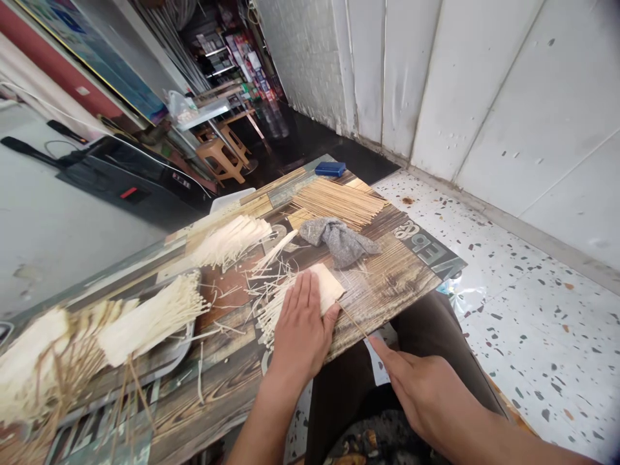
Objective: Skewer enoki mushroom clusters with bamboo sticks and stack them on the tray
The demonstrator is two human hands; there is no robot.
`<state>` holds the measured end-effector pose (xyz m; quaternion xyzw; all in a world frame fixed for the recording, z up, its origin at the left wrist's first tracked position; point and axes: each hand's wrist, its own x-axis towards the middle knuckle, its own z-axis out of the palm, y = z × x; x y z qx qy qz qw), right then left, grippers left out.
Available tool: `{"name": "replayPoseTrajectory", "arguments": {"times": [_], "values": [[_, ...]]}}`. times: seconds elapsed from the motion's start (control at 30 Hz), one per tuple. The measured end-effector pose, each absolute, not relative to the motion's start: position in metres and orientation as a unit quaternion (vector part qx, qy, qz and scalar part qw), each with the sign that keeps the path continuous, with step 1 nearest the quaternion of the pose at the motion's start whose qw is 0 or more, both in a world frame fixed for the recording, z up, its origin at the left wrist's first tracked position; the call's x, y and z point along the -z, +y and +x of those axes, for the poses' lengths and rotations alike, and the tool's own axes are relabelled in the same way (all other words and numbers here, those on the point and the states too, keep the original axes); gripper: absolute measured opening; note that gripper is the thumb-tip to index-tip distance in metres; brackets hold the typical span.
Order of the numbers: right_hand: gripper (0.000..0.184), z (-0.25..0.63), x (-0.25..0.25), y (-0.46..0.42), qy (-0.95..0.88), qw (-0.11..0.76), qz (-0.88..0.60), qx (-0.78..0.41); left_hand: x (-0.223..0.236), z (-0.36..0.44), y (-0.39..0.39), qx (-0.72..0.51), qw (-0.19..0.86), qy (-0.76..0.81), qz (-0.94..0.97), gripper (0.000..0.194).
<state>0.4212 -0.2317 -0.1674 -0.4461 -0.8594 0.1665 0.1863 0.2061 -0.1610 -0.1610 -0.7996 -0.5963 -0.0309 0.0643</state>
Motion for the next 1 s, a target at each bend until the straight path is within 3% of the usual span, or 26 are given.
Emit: {"name": "replayPoseTrajectory", "arguments": {"times": [0.6,1.0], "values": [[0.049,0.409,0.171,-0.226,-0.878,0.252,-0.400,-0.069,0.162,0.207,-0.162,0.037,0.051,-0.586,-0.808,0.063],[0.055,0.402,0.170,-0.221,-0.887,0.207,-0.405,-0.078,0.162,0.208,-0.162,0.035,0.037,-0.591,-0.805,0.064]]}}
